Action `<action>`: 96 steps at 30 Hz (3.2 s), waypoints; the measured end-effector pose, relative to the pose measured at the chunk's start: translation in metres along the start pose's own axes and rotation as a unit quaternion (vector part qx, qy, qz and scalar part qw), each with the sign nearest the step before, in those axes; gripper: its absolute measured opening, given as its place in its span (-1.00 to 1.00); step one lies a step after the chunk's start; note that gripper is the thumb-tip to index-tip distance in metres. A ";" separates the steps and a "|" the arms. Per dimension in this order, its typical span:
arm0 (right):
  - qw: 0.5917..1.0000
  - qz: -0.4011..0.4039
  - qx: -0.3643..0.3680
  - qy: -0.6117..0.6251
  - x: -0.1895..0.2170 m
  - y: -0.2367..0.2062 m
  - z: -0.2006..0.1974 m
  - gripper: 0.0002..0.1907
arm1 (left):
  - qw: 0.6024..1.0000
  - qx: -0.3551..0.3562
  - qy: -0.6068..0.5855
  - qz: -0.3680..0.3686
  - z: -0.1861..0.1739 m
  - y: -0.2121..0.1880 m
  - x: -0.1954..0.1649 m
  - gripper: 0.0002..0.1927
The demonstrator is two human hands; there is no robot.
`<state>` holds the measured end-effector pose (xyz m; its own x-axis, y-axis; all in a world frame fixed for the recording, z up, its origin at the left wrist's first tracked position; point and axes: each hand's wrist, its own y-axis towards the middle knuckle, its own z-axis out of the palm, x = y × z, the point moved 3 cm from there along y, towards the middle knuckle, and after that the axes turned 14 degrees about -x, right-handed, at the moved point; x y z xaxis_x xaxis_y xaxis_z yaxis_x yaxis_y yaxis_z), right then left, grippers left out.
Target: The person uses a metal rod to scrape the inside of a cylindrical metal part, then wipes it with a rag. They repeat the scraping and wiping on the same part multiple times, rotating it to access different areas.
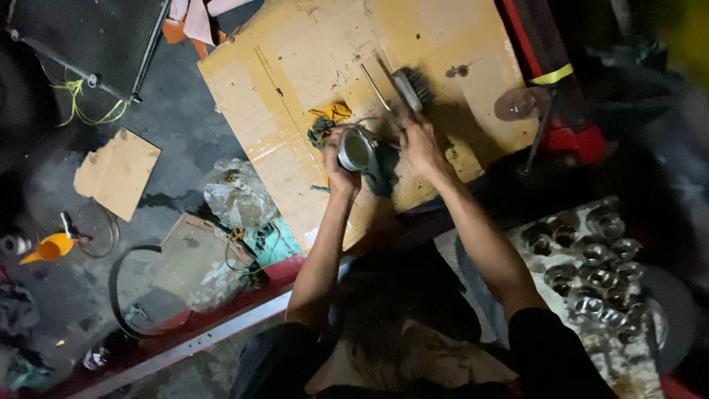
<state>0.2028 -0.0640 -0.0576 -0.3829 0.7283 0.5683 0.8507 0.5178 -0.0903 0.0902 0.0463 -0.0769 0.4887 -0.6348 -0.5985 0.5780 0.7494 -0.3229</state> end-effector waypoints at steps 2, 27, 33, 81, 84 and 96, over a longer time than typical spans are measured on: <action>0.991 -0.095 -0.092 0.002 0.008 0.005 -0.001 -0.71 | 0.998 -0.042 -0.013 -0.045 -0.005 0.004 0.001 -0.54; 0.918 0.038 -0.308 0.246 0.005 -0.129 0.005 -0.75 | 0.959 0.110 -0.096 -0.243 -0.026 -0.007 -0.009 -0.41; 0.885 -0.086 -0.315 0.330 0.038 -0.150 -0.021 -0.76 | 0.969 0.170 -0.015 -0.177 -0.021 -0.028 -0.006 -0.37; 0.880 -0.059 -0.356 0.310 0.033 -0.194 -0.036 -0.79 | 0.927 0.231 0.104 -0.278 -0.021 -0.119 -0.023 -0.46; 0.882 -0.143 -0.409 0.184 0.038 -0.208 -0.041 -0.79 | 0.932 0.253 0.060 -0.253 -0.012 -0.122 -0.032 -0.37; 0.869 -0.053 -0.332 0.362 0.029 -0.230 -0.021 -0.78 | 0.916 0.282 -0.016 -0.285 -0.010 -0.119 -0.040 -0.12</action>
<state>0.0038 -0.1711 -0.0026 -0.3486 0.0945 0.9325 0.9371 0.0164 0.3487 -0.0042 -0.0158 -0.0218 0.0166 -0.9046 -0.4260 0.9867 0.0838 -0.1396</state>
